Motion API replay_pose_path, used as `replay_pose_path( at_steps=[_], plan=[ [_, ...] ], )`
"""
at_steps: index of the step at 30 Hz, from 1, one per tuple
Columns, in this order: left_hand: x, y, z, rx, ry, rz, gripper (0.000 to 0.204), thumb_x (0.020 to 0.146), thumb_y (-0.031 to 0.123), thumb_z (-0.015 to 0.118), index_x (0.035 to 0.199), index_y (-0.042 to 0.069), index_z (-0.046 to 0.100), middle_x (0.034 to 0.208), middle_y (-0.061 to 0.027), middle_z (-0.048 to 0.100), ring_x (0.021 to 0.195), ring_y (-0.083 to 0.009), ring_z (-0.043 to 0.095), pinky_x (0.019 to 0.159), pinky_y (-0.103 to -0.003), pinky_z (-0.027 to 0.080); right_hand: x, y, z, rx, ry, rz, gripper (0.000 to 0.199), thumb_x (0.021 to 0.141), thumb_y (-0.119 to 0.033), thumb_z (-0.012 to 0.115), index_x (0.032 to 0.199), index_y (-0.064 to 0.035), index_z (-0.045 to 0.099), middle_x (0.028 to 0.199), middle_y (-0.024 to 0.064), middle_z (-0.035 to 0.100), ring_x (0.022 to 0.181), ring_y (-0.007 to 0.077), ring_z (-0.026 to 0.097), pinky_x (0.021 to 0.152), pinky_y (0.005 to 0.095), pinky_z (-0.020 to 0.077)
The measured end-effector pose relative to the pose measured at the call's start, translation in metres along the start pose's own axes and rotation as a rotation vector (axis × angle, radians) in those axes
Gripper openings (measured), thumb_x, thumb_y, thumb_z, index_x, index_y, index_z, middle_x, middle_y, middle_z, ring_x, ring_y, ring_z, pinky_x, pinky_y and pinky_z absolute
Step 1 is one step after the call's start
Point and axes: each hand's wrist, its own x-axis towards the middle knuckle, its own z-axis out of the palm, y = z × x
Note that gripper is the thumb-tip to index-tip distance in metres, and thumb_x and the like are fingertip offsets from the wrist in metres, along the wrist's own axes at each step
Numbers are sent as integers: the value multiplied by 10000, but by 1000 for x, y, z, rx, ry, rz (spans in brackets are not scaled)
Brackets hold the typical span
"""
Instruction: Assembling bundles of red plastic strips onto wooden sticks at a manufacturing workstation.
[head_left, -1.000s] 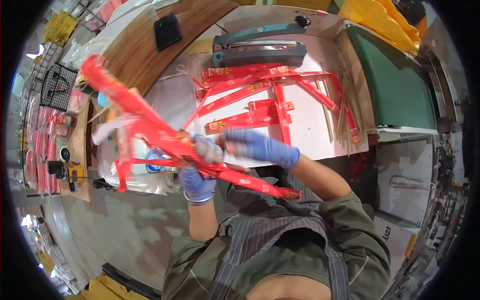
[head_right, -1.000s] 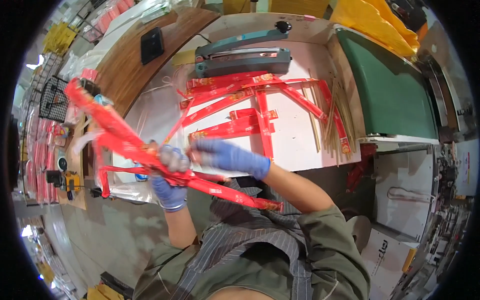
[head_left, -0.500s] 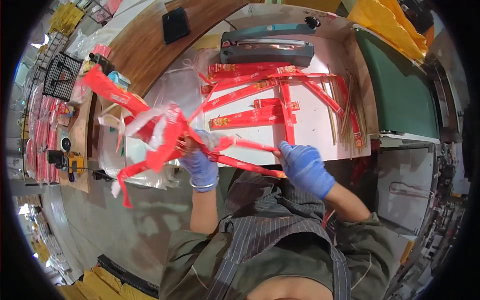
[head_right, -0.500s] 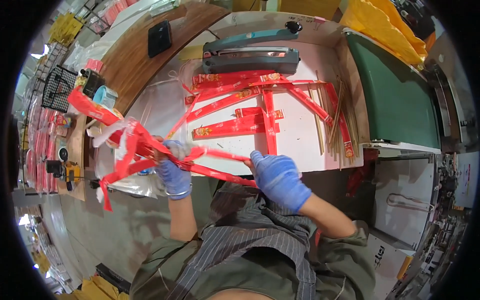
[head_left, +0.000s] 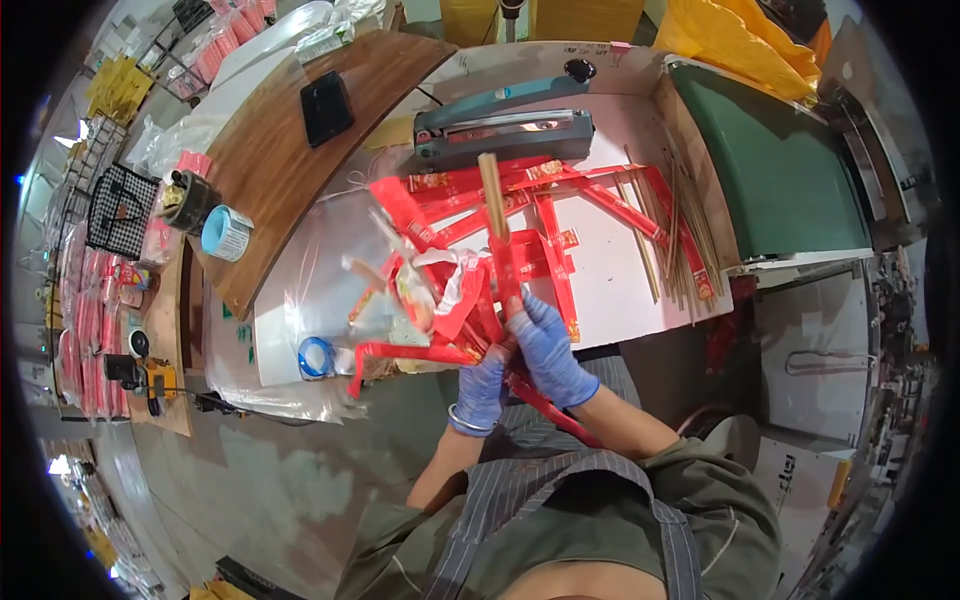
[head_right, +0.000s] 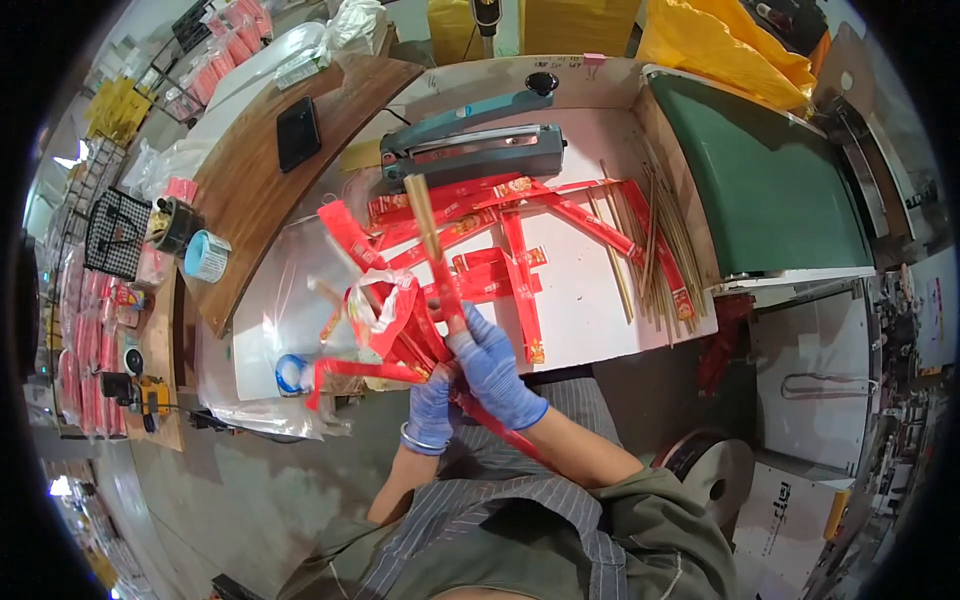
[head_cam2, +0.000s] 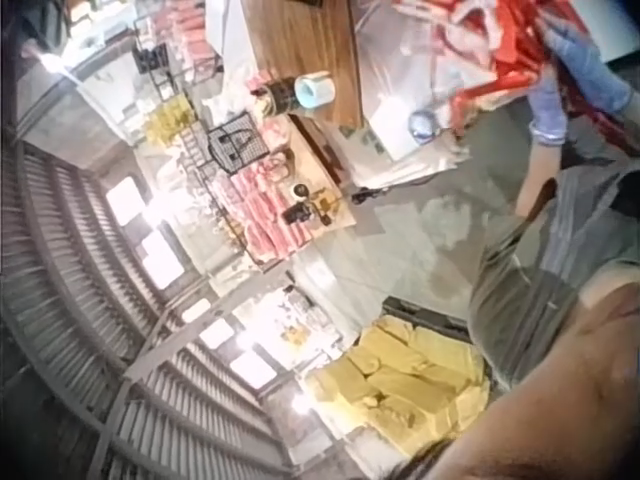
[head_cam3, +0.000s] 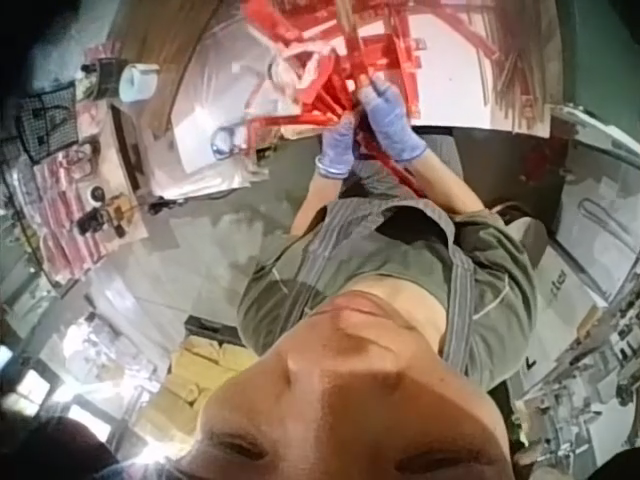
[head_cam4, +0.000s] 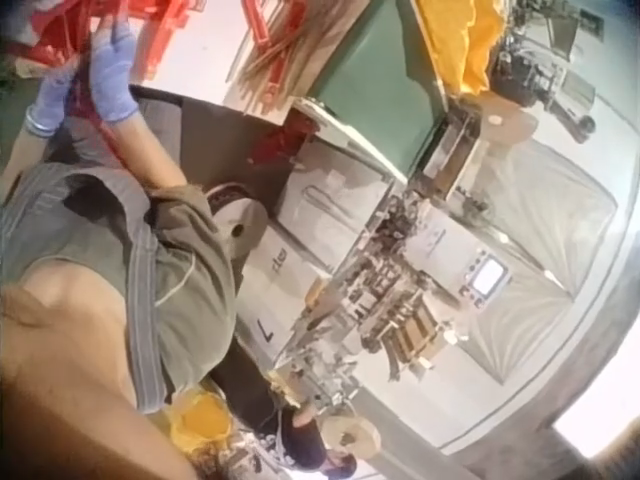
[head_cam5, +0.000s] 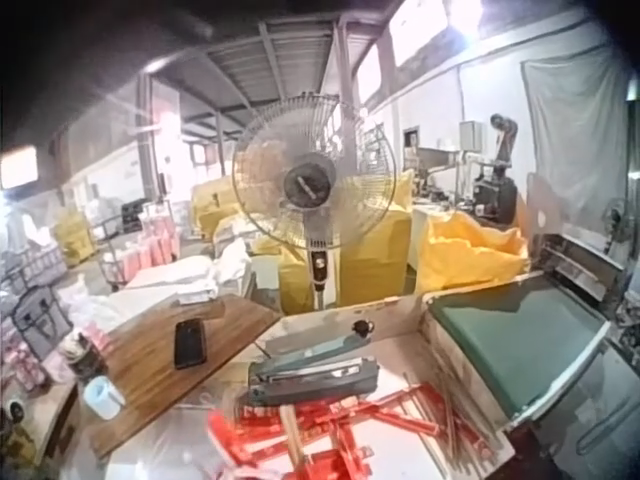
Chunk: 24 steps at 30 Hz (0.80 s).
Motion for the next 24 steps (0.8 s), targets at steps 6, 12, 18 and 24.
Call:
replay_pose_path(
  at_steps=[6, 12, 18, 24],
  plan=[
    [-3, -2, -3, -87, 2, 79, 279, 753, 168, 593, 963, 40, 462, 666, -48, 533, 551, -139, 522, 486, -257, 449, 30, -25, -10, -353, -112, -298, 320, 848, -144, 461, 1137, -8, 445, 871, -3, 518, 722, 44, 453, 639, 194, 410],
    [-9, 11, 7, 115, -12, 7, 155, 765, 133, 583, 827, 20, 495, 605, -45, 506, 497, -136, 507, 445, -247, 442, 74, -108, -11, -367, -228, -171, 155, 818, -173, 514, 884, -36, 545, 673, -13, 536, 553, 23, 473, 471, 151, 355],
    [-14, 17, 7, 11, -36, -27, 149, 760, 142, 592, 805, 41, 492, 605, -39, 499, 459, -119, 477, 417, -238, 408, 97, -131, -18, -348, -44, -318, 147, 794, -166, 540, 726, -41, 573, 528, -3, 510, 399, 39, 451, 338, 145, 327],
    [-11, 8, -53, -292, -169, -76, 170, 764, 164, 586, 803, 49, 467, 613, 11, 392, 479, -79, 365, 432, -224, 326, 132, -210, -90, -172, 235, -477, 136, 779, -168, 563, 709, -53, 579, 571, -6, 511, 419, 29, 420, 369, 144, 349]
  ],
)
